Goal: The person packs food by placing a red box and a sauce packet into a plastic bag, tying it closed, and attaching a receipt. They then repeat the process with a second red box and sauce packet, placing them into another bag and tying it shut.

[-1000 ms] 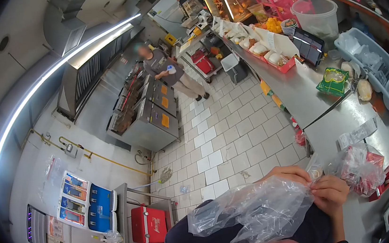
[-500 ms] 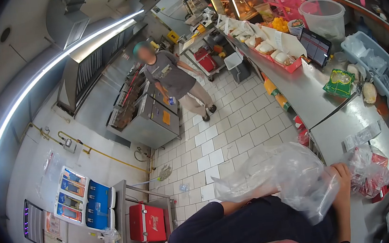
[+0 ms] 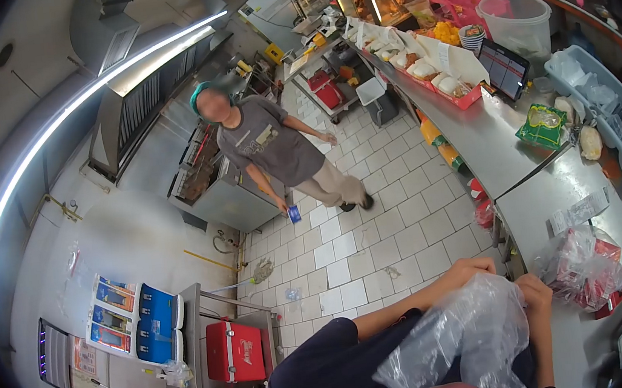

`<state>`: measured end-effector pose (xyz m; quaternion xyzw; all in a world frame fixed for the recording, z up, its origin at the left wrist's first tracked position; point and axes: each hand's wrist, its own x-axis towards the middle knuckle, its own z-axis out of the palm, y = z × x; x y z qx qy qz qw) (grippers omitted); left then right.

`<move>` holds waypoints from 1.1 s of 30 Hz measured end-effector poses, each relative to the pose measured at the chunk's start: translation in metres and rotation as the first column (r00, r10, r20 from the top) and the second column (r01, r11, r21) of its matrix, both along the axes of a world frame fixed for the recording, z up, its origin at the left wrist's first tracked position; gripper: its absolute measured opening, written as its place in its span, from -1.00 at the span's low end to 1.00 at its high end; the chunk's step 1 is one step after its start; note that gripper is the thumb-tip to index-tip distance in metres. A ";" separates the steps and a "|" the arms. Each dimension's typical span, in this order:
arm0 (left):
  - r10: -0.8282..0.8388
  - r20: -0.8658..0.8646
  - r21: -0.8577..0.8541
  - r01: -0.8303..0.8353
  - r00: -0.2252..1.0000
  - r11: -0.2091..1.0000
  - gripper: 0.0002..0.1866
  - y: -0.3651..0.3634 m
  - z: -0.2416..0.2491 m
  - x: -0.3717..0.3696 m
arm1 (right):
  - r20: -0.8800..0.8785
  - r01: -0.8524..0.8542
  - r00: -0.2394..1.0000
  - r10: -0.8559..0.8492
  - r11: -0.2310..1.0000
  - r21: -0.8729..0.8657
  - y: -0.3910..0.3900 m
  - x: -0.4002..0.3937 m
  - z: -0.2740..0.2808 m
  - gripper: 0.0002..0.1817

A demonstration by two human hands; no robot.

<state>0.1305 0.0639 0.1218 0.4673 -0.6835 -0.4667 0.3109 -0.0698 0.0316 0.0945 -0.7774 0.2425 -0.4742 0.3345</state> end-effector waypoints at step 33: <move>0.009 -0.407 0.327 0.136 0.914 0.935 -0.85 -0.036 -0.040 -0.082 | 0.128 0.017 0.976 -0.174 0.653 0.757 0.012 -0.083 -0.030 -0.87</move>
